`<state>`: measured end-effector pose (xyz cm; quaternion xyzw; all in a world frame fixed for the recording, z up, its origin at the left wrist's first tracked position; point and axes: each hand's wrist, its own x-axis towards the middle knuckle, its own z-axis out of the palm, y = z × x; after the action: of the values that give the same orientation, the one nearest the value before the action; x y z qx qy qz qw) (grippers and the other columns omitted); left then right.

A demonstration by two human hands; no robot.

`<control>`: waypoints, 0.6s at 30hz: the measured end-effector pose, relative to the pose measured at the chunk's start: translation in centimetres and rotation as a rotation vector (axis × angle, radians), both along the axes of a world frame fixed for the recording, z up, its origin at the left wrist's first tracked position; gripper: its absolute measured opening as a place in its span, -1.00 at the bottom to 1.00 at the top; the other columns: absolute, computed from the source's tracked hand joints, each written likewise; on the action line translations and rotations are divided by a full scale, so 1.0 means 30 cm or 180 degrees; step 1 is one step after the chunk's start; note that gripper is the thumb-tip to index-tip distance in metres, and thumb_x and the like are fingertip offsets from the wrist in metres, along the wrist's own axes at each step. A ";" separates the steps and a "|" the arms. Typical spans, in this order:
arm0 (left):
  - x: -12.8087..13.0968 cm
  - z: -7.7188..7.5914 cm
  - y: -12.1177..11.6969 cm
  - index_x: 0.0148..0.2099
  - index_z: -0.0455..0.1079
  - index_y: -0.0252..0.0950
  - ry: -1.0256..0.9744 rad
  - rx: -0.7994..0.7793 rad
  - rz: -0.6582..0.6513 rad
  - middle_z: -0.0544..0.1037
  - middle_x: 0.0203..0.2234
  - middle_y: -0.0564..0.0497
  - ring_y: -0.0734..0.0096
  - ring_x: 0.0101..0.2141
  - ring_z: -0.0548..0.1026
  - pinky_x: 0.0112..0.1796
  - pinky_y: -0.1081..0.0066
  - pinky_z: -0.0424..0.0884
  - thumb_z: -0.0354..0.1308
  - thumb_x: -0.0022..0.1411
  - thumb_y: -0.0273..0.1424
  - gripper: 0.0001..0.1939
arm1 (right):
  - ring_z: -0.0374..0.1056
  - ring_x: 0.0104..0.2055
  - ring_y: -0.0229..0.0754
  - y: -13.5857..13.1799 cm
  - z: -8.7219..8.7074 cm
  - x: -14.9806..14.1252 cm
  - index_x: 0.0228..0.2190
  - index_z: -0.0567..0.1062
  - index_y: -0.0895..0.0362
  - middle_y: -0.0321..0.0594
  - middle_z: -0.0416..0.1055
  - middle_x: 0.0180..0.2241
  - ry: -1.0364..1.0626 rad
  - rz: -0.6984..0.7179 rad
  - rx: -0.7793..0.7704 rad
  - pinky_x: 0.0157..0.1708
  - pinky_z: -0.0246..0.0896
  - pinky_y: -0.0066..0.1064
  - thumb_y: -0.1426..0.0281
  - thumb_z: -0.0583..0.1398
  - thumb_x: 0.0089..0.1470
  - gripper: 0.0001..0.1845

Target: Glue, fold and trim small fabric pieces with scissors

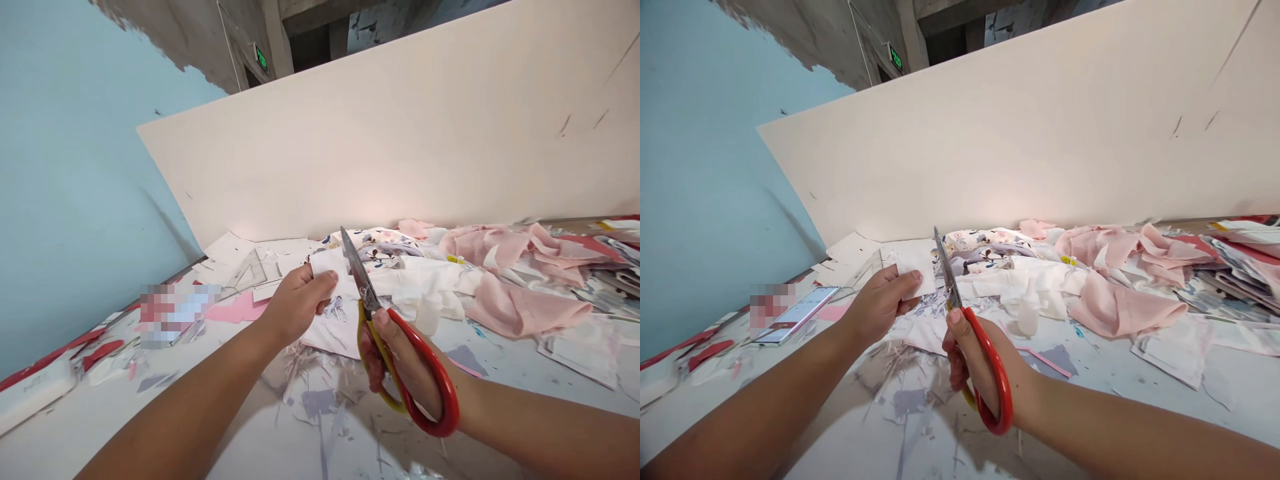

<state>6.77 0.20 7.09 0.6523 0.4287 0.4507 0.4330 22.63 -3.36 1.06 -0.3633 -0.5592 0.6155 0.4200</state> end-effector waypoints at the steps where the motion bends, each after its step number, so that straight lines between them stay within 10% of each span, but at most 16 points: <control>1: 0.000 -0.001 0.001 -0.61 0.05 -0.28 0.0045 -0.0050 -0.0077 0.08 -0.73 0.19 0.62 -0.67 0.09 -0.55 0.49 0.07 0.02 0.10 -0.26 -0.67 | 0.20 -0.64 -0.31 0.006 0.000 -0.003 -0.54 0.31 0.13 -0.37 0.23 -0.68 0.0185 -0.0053 -0.0024 -0.60 0.13 -0.45 -0.13 -0.02 -0.05 -0.45; 8: -0.025 -0.005 0.009 -0.60 0.11 -0.28 0.0145 -0.0570 -0.0965 0.10 -0.74 0.18 0.63 -0.68 0.06 -0.61 0.51 -0.01 0.08 0.03 -0.25 -0.70 | 0.22 -0.62 -0.33 0.042 0.006 -0.024 -0.56 0.34 0.16 -0.38 0.24 -0.68 0.1213 -0.0326 -0.0760 -0.52 0.18 -0.43 -0.05 0.19 -0.19 -0.51; 14: -0.110 0.093 -0.020 -0.58 0.37 -0.29 0.0840 -0.0991 -0.1541 0.30 -0.71 0.03 0.50 -0.68 0.19 -0.63 0.44 0.12 0.23 -0.22 -0.13 -0.69 | 0.26 -0.59 -0.28 0.053 -0.005 -0.012 -0.56 0.32 0.14 -0.35 0.26 -0.65 0.0792 -0.0278 -0.0540 -0.48 0.22 -0.36 -0.01 0.13 -0.09 -0.56; 18: -0.139 0.148 -0.030 -0.45 0.46 -0.23 0.1661 -0.0465 -0.1078 0.42 -0.58 0.03 0.44 -0.57 0.31 -0.54 0.48 0.22 0.18 -0.08 -0.26 -0.84 | 0.34 -0.49 -0.23 0.074 0.003 0.004 -0.53 0.32 0.13 -0.28 0.37 -0.57 0.0102 -0.0320 -0.0110 -0.40 0.26 -0.35 0.24 0.18 -0.05 -0.77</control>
<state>2.60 -0.70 11.54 0.7752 0.4420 0.1577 0.4230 22.75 -1.13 1.14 -0.3883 -0.5227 0.6090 0.4529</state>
